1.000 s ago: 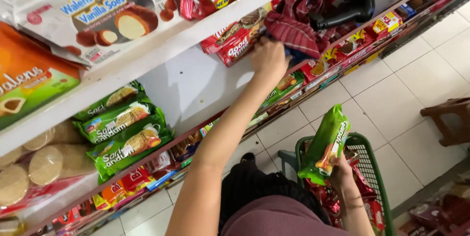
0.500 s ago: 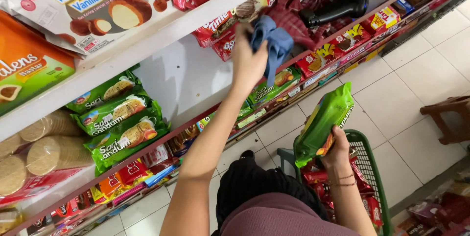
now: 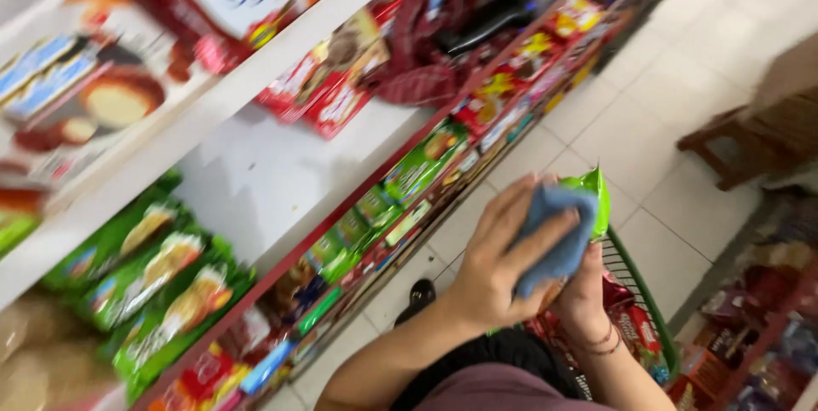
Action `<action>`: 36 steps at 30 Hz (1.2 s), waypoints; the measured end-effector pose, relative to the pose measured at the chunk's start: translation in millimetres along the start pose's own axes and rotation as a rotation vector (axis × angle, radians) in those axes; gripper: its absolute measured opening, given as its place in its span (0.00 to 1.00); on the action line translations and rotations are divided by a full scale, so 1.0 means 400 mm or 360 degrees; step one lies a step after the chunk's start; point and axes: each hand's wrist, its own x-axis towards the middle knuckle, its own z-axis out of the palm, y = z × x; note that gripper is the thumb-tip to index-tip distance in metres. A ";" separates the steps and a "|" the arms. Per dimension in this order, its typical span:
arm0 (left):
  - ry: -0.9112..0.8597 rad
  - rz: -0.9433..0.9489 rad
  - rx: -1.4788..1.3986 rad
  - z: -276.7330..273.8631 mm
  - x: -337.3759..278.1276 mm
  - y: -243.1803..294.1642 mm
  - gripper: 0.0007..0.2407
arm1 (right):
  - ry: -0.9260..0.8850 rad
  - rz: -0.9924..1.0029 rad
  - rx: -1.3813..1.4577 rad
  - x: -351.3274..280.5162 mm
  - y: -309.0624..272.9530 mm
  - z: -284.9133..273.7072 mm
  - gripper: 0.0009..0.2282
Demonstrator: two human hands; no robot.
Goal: Cleaning grocery store shelves with a cloth while moving items into a basket.
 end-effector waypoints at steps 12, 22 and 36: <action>-0.0510 -0.0189 -0.0525 0.127 -0.129 -0.057 0.22 | 0.0488 -0.0195 0.0432 -0.138 -0.136 -0.183 0.39; -0.0266 0.0042 -0.0475 0.187 0.001 0.185 0.19 | 0.0245 0.0349 -0.0214 -0.319 -0.077 -0.281 0.38; -0.0319 0.0498 -0.0442 0.331 -0.270 0.191 0.21 | 0.0697 -0.0104 -0.0514 -0.501 -0.073 -0.405 0.27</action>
